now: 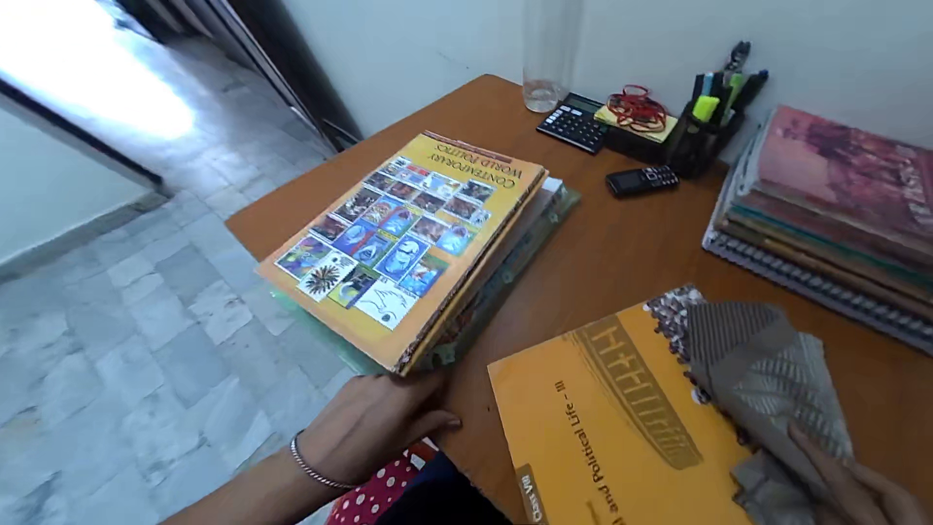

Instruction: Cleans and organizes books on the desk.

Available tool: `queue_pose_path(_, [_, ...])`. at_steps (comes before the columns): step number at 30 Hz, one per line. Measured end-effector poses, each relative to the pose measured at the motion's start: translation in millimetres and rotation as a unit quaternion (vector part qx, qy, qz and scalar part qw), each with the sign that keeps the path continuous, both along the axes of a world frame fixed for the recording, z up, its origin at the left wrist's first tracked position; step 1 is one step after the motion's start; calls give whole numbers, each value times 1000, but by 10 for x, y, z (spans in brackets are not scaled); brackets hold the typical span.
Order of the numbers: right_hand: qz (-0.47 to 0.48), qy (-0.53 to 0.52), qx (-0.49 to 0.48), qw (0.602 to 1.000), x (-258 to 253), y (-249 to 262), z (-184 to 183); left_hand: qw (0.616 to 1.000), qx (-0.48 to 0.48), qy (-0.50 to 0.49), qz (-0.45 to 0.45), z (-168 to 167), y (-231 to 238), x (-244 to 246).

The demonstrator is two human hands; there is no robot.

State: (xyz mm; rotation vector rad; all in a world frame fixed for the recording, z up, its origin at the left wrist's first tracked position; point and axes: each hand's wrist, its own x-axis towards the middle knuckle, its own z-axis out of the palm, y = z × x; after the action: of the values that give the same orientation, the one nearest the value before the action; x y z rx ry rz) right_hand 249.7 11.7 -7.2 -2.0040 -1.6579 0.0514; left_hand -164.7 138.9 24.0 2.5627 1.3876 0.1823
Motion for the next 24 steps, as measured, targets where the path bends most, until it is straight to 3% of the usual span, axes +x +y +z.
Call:
queue_pose_path(3, [25, -11, 7, 1000, 55, 1, -18, 999, 37, -35, -9, -95, 23, -67])
queue_pose_path(6, [12, -30, 41, 999, 95, -9, -110, 983, 89, -143, -70, -297, -60, -199])
queue_pose_path(9, [-2, -33, 38, 999, 61, -18, -73, 939, -37, -287, -185, -572, -453, -330])
queue_pose_path(12, [-5, -33, 20, 999, 25, 19, 23, 947, -168, -165, -220, -986, -831, -472])
queue_pose_path(15, [-15, -28, 5, 999, -12, 32, 70, 927, -325, -8, -187, -1408, -810, -591])
queue_pose_path(19, [-21, -39, 8, 999, -38, 28, 87, 911, -372, -43, -172, -1627, -786, -567])
queue_pose_path(24, [-30, -50, 8, 998, -36, 39, 84, 874, -381, -77, -290, -1561, -1026, -119])
